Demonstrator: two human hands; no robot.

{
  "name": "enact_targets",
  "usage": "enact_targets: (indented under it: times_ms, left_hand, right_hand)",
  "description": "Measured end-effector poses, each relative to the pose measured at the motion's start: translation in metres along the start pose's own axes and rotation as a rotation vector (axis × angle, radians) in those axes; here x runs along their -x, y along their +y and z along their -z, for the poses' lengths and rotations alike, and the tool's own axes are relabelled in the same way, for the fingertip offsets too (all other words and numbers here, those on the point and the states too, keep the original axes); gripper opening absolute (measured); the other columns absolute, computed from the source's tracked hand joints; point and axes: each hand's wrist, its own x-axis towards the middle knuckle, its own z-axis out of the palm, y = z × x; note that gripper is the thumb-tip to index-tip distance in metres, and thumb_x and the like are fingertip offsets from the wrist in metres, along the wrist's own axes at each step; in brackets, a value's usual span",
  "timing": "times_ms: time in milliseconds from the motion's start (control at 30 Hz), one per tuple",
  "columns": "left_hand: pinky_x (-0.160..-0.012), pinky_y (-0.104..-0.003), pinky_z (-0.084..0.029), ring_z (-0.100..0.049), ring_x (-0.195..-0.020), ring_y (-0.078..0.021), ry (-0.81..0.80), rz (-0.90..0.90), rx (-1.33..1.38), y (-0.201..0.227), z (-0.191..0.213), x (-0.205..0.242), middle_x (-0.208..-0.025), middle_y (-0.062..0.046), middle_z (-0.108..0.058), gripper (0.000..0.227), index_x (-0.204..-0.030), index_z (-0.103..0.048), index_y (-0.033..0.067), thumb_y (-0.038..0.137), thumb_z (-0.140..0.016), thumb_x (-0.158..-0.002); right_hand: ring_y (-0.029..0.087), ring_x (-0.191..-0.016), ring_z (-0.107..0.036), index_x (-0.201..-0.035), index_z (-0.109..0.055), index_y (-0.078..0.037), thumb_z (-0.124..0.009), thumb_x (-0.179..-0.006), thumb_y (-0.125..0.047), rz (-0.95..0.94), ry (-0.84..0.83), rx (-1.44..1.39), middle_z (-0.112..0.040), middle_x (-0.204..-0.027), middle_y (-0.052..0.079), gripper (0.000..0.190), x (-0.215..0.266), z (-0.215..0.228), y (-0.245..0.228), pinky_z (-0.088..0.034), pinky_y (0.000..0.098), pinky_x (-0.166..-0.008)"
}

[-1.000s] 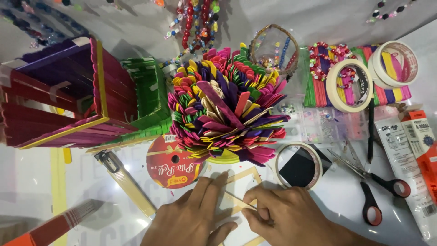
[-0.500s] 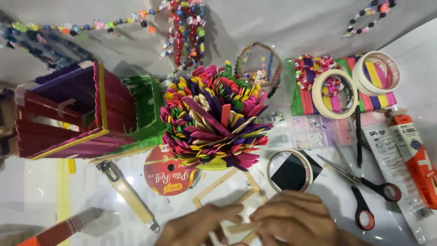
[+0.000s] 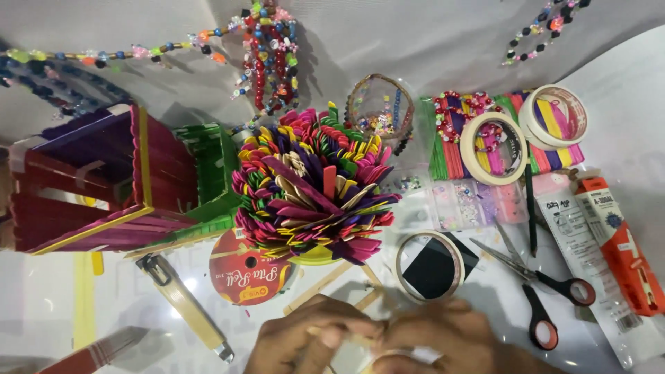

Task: The person is reinforcing a wooden frame by carefully aligning and attaching colored popsicle sticks using tape.

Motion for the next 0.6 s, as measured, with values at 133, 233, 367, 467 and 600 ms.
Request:
enact_targets:
  times_ms: [133,233,367,467,600]
  left_hand:
    - [-0.073,-0.033,-0.066,-0.082,-0.067,-0.0252,0.070,0.423,0.216,-0.008,0.006,0.010,-0.061,-0.013,-0.078,0.050,-0.088,-0.079,-0.0015,0.035,-0.049,-0.102]
    - [-0.048,-0.032,-0.056,-0.062,-0.044,-0.0235,0.084,0.629,0.341,-0.020,0.002,0.014,-0.049,-0.009,-0.056,0.047,-0.081,-0.077,-0.0073,0.027,-0.052,-0.102]
    - [-0.041,-0.029,-0.022,-0.025,-0.040,-0.0093,0.003,0.774,0.277,-0.029,-0.009,0.006,-0.046,0.003,-0.029,0.048,-0.085,-0.074,0.0003,0.037,-0.050,-0.104]
    - [-0.046,-0.030,-0.016,-0.025,-0.043,-0.0083,0.008,0.827,0.179,-0.021,-0.011,-0.005,-0.048,0.004,-0.029,0.038,-0.089,-0.076,0.0054,0.035,-0.056,-0.101]
    - [-0.054,-0.022,-0.020,-0.028,-0.054,-0.0080,0.012,0.948,0.062,-0.018,-0.009,-0.013,-0.081,0.004,-0.062,0.015,-0.099,-0.077,0.0144,0.026,-0.071,-0.094]
  right_hand:
    - [0.016,-0.079,-0.076,-0.108,-0.075,-0.013,-0.068,-0.091,-0.014,-0.109,-0.099,0.242,-0.080,-0.093,-0.001,0.018,-0.005,0.036,0.044,-0.059,0.0285,-0.071]
    - [0.024,-0.101,-0.068,-0.124,-0.068,-0.003,-0.063,-0.095,-0.010,-0.084,-0.164,0.420,-0.074,-0.111,0.008,0.031,-0.019,0.047,0.061,-0.054,0.0371,-0.092]
    - [0.028,-0.092,-0.056,-0.110,-0.072,-0.005,-0.067,-0.094,-0.009,0.092,-0.250,0.541,-0.072,-0.114,0.008,0.018,-0.016,0.044,0.080,-0.051,0.0394,-0.081]
    - [0.026,-0.090,-0.055,-0.103,-0.071,-0.008,-0.066,-0.095,-0.010,0.081,-0.258,0.550,-0.071,-0.107,0.003,0.009,-0.017,0.045,0.082,-0.047,0.0377,-0.081]
    - [0.025,-0.098,-0.062,-0.114,-0.072,-0.009,-0.052,-0.102,-0.018,0.041,-0.369,0.523,-0.075,-0.107,0.003,0.025,-0.015,0.066,0.085,-0.044,0.0398,-0.088]
